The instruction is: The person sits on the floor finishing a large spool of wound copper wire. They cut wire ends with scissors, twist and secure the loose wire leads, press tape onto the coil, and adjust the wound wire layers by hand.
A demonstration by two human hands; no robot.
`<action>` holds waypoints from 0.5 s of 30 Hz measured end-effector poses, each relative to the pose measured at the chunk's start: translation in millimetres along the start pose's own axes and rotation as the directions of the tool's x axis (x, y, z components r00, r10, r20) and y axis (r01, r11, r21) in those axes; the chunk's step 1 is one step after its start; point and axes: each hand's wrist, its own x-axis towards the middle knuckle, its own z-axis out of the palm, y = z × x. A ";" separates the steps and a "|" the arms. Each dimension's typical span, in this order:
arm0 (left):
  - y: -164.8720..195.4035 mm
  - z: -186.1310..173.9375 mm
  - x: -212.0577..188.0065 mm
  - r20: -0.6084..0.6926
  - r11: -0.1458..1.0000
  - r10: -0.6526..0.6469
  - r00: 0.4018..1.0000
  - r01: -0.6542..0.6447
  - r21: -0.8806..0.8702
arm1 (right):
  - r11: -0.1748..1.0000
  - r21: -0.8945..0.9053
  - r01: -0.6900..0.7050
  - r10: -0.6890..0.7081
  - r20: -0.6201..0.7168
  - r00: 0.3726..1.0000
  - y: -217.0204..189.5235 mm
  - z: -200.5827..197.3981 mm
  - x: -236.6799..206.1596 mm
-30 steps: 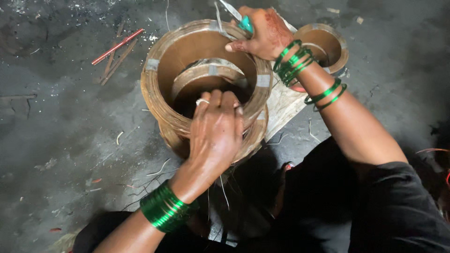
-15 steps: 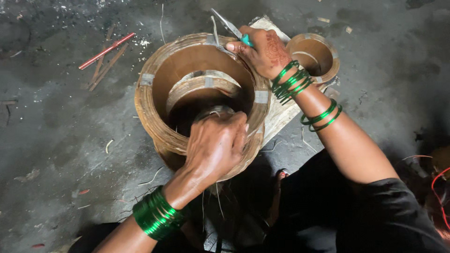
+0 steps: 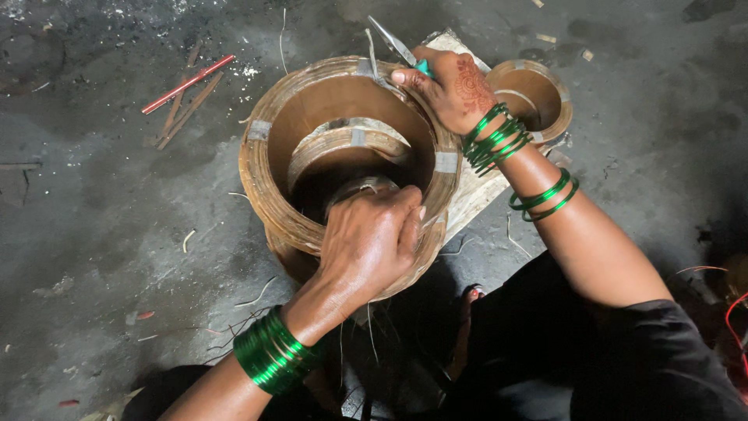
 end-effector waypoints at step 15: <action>-8.4 -28.8 -2.6 0.150 0.903 -0.239 0.959 0.276 -0.329 | 0.985 0.131 -0.116 0.092 0.177 0.980 10.5 -20.1 -19.2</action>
